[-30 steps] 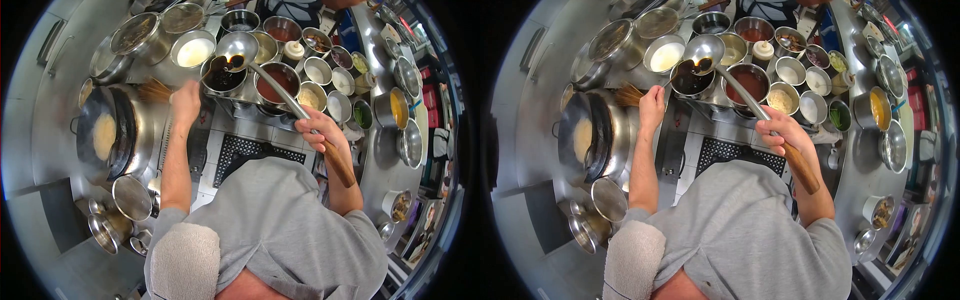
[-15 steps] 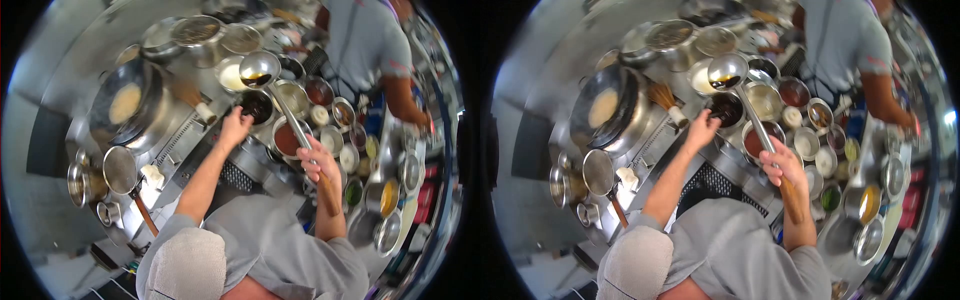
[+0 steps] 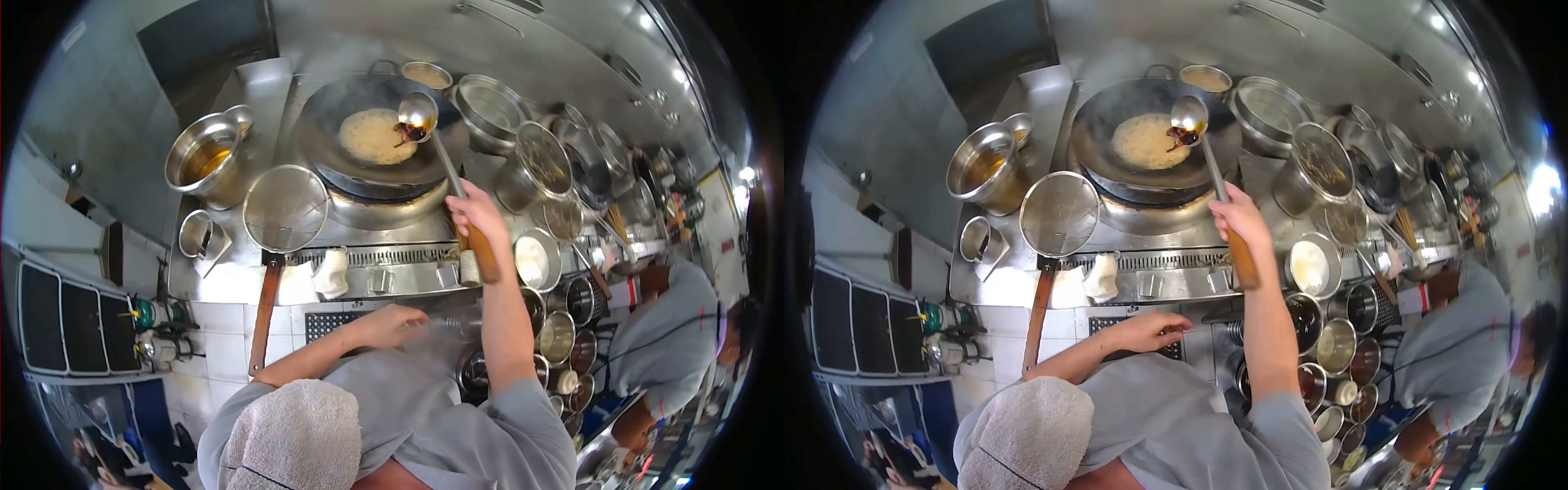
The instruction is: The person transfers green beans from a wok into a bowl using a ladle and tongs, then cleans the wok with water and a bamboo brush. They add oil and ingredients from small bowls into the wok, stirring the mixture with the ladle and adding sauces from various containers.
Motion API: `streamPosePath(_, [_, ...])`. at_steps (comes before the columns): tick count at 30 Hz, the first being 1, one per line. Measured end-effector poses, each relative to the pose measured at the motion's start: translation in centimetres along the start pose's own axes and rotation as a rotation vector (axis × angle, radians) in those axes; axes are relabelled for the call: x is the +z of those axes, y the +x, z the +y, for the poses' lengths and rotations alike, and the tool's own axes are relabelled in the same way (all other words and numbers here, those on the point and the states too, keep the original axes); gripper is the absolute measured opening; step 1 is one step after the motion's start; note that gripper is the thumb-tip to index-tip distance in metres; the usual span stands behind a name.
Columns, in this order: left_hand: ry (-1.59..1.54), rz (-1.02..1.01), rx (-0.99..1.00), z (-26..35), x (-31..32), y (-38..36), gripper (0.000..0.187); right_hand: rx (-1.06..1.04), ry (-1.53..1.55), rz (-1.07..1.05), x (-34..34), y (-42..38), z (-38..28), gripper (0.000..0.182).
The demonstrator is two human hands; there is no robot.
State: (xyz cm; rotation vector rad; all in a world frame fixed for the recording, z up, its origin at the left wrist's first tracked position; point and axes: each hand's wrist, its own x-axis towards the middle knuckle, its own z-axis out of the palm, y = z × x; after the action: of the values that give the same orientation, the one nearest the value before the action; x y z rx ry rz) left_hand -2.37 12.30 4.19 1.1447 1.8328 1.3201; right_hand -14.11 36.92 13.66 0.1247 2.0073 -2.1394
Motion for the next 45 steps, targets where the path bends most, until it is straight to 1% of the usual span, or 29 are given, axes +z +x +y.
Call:
streamPosePath(2, [0.003,0.076,-0.029,-0.5,-2.1,-0.8,0.031,0.056,-0.269,-0.031,2.1,3.5,0.4,0.019])
streamPosePath(3, [0.020,0.126,-0.056,-0.5,-3.2,-1.4,0.029,0.066,-0.176,-0.102,1.7,4.2,0.8,0.034])
streamPosePath(6, [0.039,0.277,-0.093,0.6,-6.4,-3.3,0.027,0.142,-0.262,-0.117,0.6,2.0,-0.2,0.055])
streamPosePath(7, [0.007,0.358,-0.062,0.4,-7.0,-3.6,0.024,0.173,-0.274,-0.124,0.7,2.2,-0.3,0.069])
streamPosePath(10, [0.052,0.480,0.033,0.4,-8.9,-1.7,0.023,0.091,-0.427,0.023,3.0,4.9,0.5,0.069])
streamPosePath(11, [0.095,0.519,0.032,0.5,-9.2,-0.7,0.022,0.090,-0.409,-0.013,3.3,5.8,0.9,0.068])
streamPosePath(14, [0.370,0.643,0.173,1.8,-11.5,1.5,0.025,0.193,-0.188,-0.179,1.8,3.5,-1.1,0.067])
streamPosePath(15, [0.465,0.747,0.180,2.6,-12.1,1.9,0.023,0.213,-0.238,-0.196,0.3,2.6,-0.9,0.066])
streamPosePath(18, [0.623,0.884,0.216,3.8,-14.2,5.0,0.017,0.151,-0.413,-0.084,0.3,2.8,-0.8,0.072])
streamPosePath(19, [0.708,0.871,0.156,3.6,-14.8,6.3,0.016,0.101,-0.484,-0.059,1.0,3.8,-0.3,0.070])
streamPosePath(21, [0.876,0.849,0.046,2.7,-15.5,9.0,0.015,0.096,-0.381,-0.115,1.6,5.1,0.5,0.068])
streamPosePath(22, [0.877,0.814,-0.009,2.4,-15.4,9.3,0.015,0.093,-0.327,-0.145,1.5,5.4,0.5,0.067])
streamPosePath(23, [0.881,0.776,-0.063,2.0,-15.6,9.3,0.016,0.130,-0.175,-0.238,0.3,4.6,-0.3,0.066])
streamPosePath(24, [0.887,0.736,-0.115,1.6,-16.0,9.2,0.017,0.136,-0.166,-0.214,-0.8,3.9,-0.5,0.066])
streamPosePath(25, [0.882,0.791,-0.031,0.4,-16.1,9.6,0.016,0.145,-0.156,-0.191,-1.9,3.0,-0.5,0.065])
streamPosePath(26, [0.855,0.773,-0.030,-0.8,-16.3,10.1,0.017,0.160,-0.146,-0.170,-2.4,2.4,-0.3,0.065])
streamPosePath(28, [0.798,0.726,-0.037,-2.2,-16.5,10.7,0.017,0.067,-0.253,-0.018,-2.1,2.5,1.1,0.066])
streamPosePath(30, [0.763,0.803,-0.048,-3.1,-15.6,11.4,0.018,0.013,-0.370,0.102,-0.4,2.7,1.5,0.067])
streamPosePath(31, [0.770,0.836,-0.058,-3.2,-15.0,11.8,0.017,0.054,-0.313,0.089,0.1,2.9,1.8,0.068])
streamPosePath(32, [0.777,0.875,-0.057,-3.2,-14.8,12.3,0.017,0.072,-0.223,0.027,0.5,3.0,2.0,0.068])
streamPosePath(34, [0.706,0.924,-0.025,-1.1,-14.3,12.6,0.018,0.099,-0.042,-0.093,1.0,3.4,1.7,0.070])
streamPosePath(35, [0.700,0.920,-0.039,-0.7,-14.2,12.7,0.018,0.070,-0.040,-0.110,1.3,3.1,1.6,0.069])
streamPosePath(38, [0.724,0.901,-0.132,-0.9,-13.6,12.6,0.017,-0.029,-0.258,0.018,2.3,2.4,1.6,0.069])
streamPosePath(39, [0.736,0.894,-0.154,-0.8,-13.3,12.6,0.018,-0.007,-0.320,0.020,2.2,1.8,0.6,0.070])
streamPosePath(40, [0.750,0.897,-0.167,-0.5,-13.6,13.1,0.018,0.022,-0.245,-0.026,1.6,1.4,0.1,0.070])
streamPosePath(42, [0.741,0.915,-0.116,-0.1,-14.9,13.7,0.019,0.073,-0.088,-0.125,0.2,0.9,-0.7,0.071])
streamPosePath(43, [0.724,0.910,-0.110,-0.3,-14.3,13.3,0.020,0.115,0.020,-0.105,-0.5,1.4,-0.1,0.066])
streamPosePath(44, [0.707,0.909,-0.105,-0.6,-13.6,12.7,0.020,0.157,0.104,-0.174,-1.2,1.9,0.1,0.062])
streamPosePath(45, [0.707,0.893,-0.126,-0.7,-13.2,12.3,0.020,0.173,0.103,-0.169,-1.0,2.8,0.4,0.059])
